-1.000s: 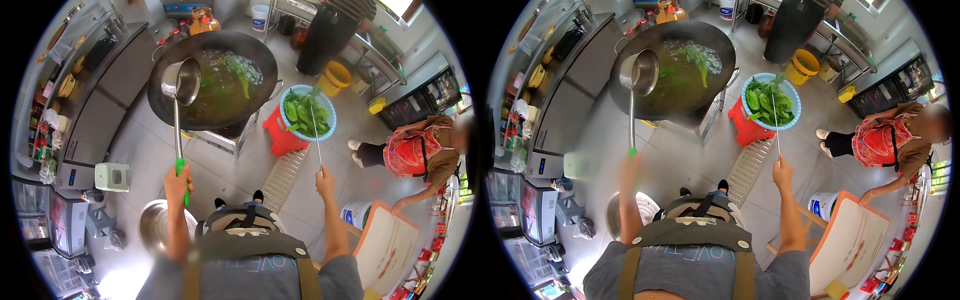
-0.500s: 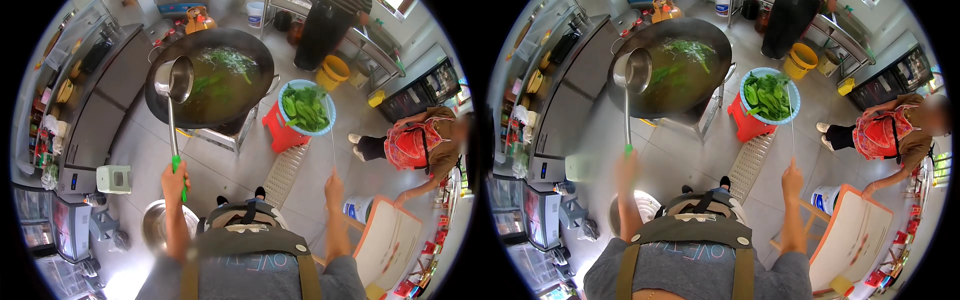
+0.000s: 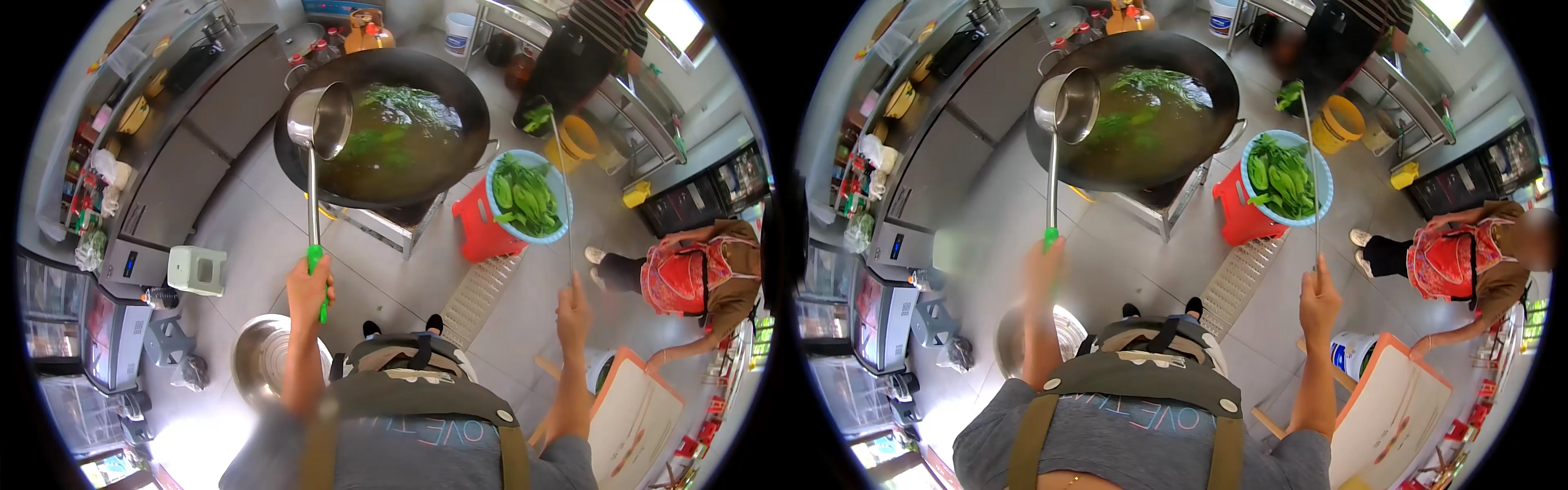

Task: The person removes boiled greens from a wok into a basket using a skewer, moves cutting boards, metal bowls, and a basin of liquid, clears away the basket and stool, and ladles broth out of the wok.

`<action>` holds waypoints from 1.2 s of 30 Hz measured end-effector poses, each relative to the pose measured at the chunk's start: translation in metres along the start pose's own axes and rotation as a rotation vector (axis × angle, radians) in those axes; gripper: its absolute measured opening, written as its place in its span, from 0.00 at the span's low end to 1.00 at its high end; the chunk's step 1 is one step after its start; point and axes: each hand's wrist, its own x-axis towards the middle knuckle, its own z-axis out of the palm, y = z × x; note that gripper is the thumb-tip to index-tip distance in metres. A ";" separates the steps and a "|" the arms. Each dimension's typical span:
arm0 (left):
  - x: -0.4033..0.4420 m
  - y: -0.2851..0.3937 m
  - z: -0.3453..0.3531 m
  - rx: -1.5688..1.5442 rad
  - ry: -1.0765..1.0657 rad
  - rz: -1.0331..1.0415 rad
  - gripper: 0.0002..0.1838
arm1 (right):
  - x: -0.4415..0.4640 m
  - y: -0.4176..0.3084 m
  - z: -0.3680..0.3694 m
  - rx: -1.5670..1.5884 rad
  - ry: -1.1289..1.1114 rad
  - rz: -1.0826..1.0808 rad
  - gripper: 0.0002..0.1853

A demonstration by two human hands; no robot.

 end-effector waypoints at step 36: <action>0.026 -0.013 -0.109 -0.155 0.030 -0.073 0.11 | 0.054 -0.204 0.151 1.802 -1.153 0.851 0.19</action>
